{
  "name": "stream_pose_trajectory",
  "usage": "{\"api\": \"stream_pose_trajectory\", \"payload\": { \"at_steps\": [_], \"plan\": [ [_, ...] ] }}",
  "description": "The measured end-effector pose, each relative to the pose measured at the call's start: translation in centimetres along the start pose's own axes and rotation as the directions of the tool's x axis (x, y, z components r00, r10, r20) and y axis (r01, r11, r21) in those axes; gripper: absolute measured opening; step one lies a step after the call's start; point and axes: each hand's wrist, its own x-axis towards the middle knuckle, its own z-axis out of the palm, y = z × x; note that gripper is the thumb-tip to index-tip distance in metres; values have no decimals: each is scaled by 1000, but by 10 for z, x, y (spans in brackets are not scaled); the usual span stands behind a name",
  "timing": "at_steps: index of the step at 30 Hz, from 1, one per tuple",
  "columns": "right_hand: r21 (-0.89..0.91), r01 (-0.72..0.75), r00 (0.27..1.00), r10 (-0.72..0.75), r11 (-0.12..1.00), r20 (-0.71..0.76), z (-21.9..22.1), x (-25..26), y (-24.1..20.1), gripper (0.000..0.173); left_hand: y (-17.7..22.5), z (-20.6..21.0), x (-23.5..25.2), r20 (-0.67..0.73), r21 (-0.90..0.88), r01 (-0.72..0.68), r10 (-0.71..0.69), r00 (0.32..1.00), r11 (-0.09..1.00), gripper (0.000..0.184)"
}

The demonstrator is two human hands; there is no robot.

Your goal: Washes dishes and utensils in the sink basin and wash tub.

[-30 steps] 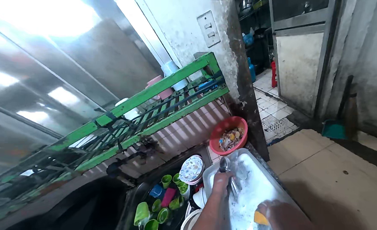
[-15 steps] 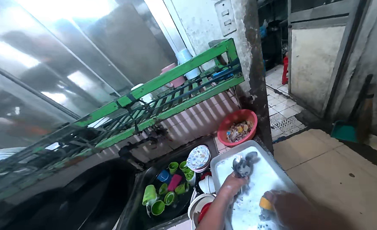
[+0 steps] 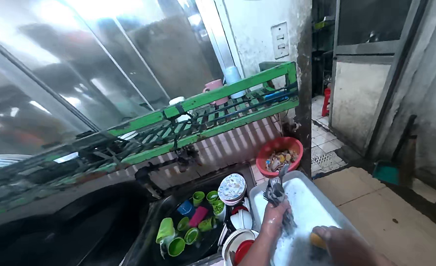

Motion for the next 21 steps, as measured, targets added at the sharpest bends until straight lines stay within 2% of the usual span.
{"api": "stream_pose_trajectory", "payload": {
  "at_steps": [2,3,5,7,9,11,12,14,15,17,19,21],
  "plan": [
    [5,-54,995,54,999,81,-9,2,-5,51,5,-3,-3,51,-144,30,-23,998,989,21],
    [27,-85,992,82,996,91,-10,3,-6,54,6,-3,-3,49,-160,72,-65,997,985,16],
    [86,-132,990,127,988,61,-8,5,-3,59,6,-3,-1,71,-120,165,-158,985,979,19],
    [235,-165,982,183,958,-56,-4,1,-3,63,7,-3,-1,122,-110,259,-246,962,960,20],
    [496,-102,939,248,862,-238,-2,-5,-6,66,7,-7,-4,209,-86,325,-302,930,942,19],
    [695,-36,853,384,718,-354,-14,-12,-20,73,7,-9,-12,289,-45,350,-323,901,936,18],
    [751,-8,815,439,660,-377,-24,-14,-28,78,7,-10,-16,329,-15,360,-335,883,933,18],
    [797,25,800,466,604,-378,-52,-14,-41,92,11,-12,-27,403,60,378,-369,838,924,18],
    [807,25,787,485,591,-380,-63,-12,-47,92,12,-12,-31,432,103,376,-383,817,921,17],
    [805,9,733,544,593,-409,-79,-8,-55,72,13,-12,-37,454,150,357,-385,804,922,15],
    [796,1,675,587,605,-447,-82,-3,-57,56,13,-13,-36,395,64,343,-340,853,937,20],
    [819,51,631,617,572,-470,-75,1,-62,55,16,-19,-30,300,-74,340,-304,904,937,22]
  ]
}}
